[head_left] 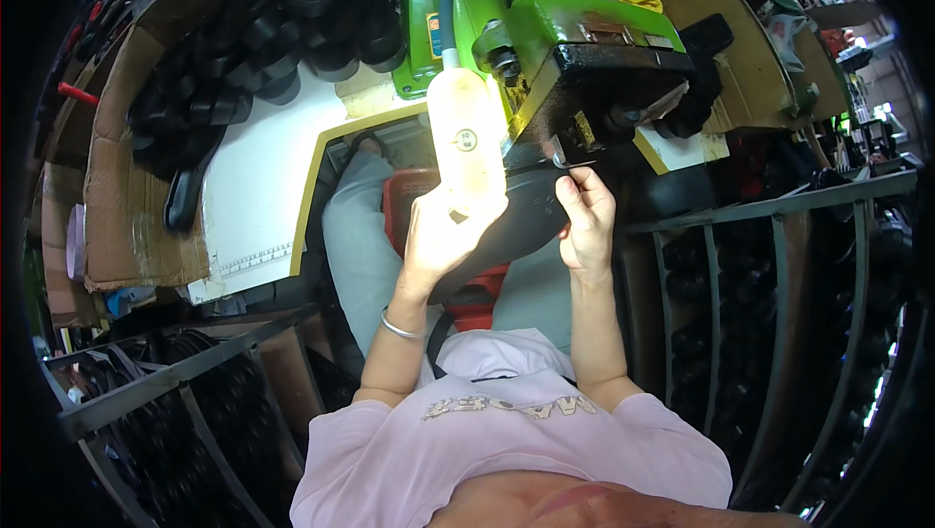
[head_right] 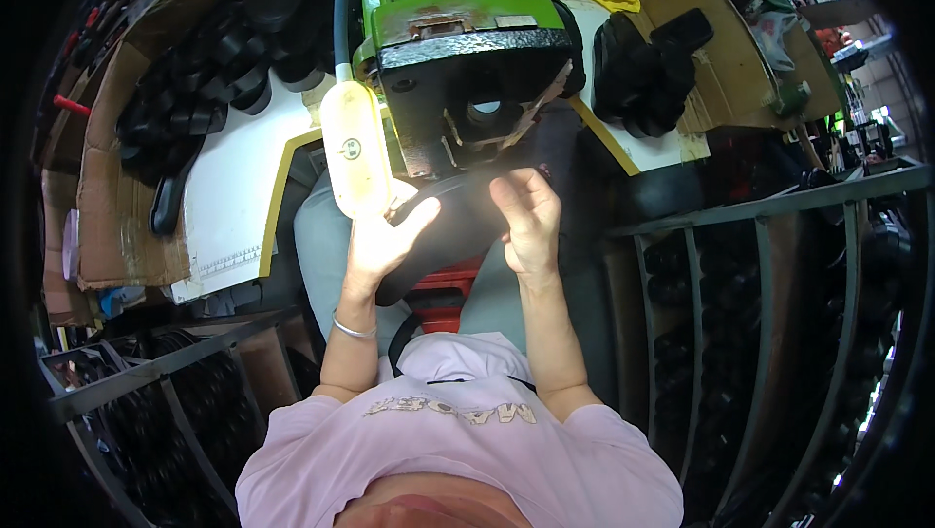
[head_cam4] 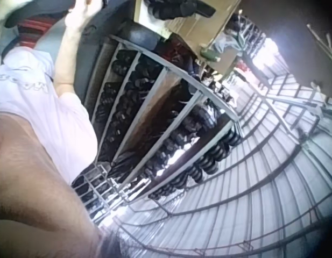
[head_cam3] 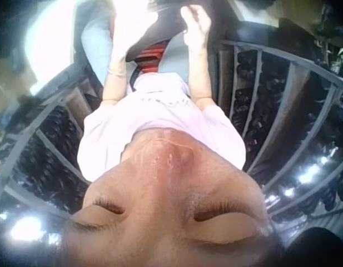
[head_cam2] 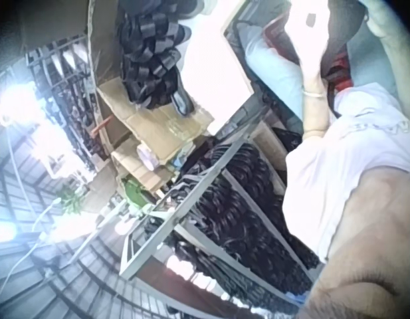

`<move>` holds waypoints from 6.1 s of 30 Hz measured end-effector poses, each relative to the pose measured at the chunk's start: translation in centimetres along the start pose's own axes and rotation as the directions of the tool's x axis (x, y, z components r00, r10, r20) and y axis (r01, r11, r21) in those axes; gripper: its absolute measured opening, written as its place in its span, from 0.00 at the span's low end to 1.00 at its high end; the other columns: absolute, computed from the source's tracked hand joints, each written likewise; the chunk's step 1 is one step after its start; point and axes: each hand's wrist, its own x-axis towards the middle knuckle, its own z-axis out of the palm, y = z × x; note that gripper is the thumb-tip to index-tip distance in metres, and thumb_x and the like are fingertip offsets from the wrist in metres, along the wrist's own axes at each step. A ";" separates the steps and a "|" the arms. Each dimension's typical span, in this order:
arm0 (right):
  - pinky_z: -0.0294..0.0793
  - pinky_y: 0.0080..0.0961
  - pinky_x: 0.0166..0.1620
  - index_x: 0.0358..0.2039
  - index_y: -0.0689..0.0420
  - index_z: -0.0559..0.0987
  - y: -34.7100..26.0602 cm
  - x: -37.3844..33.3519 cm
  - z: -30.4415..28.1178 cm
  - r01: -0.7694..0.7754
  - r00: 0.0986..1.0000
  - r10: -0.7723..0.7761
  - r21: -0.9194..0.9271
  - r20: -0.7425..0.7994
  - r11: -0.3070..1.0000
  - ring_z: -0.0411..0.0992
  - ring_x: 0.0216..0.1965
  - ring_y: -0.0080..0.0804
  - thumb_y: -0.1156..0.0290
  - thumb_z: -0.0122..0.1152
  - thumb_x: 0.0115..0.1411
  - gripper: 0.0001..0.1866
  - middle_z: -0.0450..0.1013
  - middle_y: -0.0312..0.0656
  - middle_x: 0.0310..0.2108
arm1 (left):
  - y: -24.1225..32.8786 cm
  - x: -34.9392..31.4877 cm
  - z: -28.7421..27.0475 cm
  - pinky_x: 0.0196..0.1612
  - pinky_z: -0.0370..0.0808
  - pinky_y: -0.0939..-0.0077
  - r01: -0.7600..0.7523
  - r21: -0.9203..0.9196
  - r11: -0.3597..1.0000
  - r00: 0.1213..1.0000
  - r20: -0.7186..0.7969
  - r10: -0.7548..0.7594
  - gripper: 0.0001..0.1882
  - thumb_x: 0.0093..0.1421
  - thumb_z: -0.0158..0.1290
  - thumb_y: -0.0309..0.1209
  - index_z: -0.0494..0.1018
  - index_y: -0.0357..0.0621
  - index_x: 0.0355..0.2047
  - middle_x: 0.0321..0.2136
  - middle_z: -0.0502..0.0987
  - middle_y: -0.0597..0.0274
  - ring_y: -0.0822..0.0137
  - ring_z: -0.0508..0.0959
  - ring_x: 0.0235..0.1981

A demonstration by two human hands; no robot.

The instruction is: The person uses a green grinding machine to smooth the soles of black shoes. They hold each shoe firmly against the machine's rotating surface, moving it back and forth to even out the bottom. The person handles the shoes one at a time, inspecting the sole after grinding before moving to the next item.

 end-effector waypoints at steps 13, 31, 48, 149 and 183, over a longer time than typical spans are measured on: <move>0.74 0.20 0.43 0.43 0.64 0.75 2.5 -1.4 2.3 -0.020 0.997 0.023 -0.045 0.078 0.999 0.74 0.38 0.24 0.78 0.65 0.57 0.13 0.76 0.40 0.37 | -0.3 -1.6 -1.4 0.41 0.76 0.75 0.060 0.034 0.998 0.998 0.024 -0.060 0.17 0.52 0.65 0.27 0.78 0.34 0.41 0.35 0.83 0.55 0.69 0.81 0.35; 0.70 0.20 0.17 0.55 0.59 0.64 3.6 -7.8 -14.8 -0.209 0.953 0.259 0.276 -0.156 0.938 0.74 0.29 0.29 0.76 0.66 0.50 0.32 0.72 0.44 0.40 | -4.0 -2.5 4.4 0.38 0.77 0.83 0.156 -0.412 0.898 0.988 0.066 -0.141 0.11 0.56 0.57 0.14 0.71 0.34 0.39 0.35 0.77 0.59 0.75 0.77 0.34; 0.64 0.10 0.14 0.57 0.60 0.69 -4.8 3.2 -11.7 -0.072 0.993 0.060 -0.125 -0.100 0.990 0.73 0.25 0.17 0.78 0.65 0.52 0.30 0.74 0.40 0.38 | -3.2 -2.0 4.5 0.44 0.74 0.81 0.140 -0.513 0.847 0.986 -0.008 -0.168 0.18 0.56 0.59 0.19 0.72 0.33 0.48 0.40 0.76 0.62 0.75 0.75 0.38; 0.75 0.13 0.32 0.54 0.64 0.70 -5.4 3.0 -1.2 0.212 0.962 -0.144 -0.301 0.232 0.930 0.72 0.39 0.22 0.73 0.78 0.43 0.37 0.73 0.41 0.42 | -2.0 -0.9 -5.2 0.22 0.68 0.79 0.025 0.180 0.983 0.995 -0.104 -0.006 0.17 0.40 0.73 0.31 0.73 0.39 0.17 0.14 0.73 0.62 0.76 0.71 0.17; 0.76 0.17 0.29 0.52 0.61 0.61 0.4 -1.0 1.1 0.228 0.961 -0.182 -0.224 0.209 0.948 0.73 0.34 0.24 0.79 0.73 0.49 0.34 0.71 0.44 0.42 | -2.0 0.2 -8.9 0.23 0.69 0.71 -0.316 0.476 0.820 0.946 0.100 0.307 0.27 0.32 0.75 0.43 0.69 0.39 0.17 0.15 0.70 0.59 0.62 0.72 0.17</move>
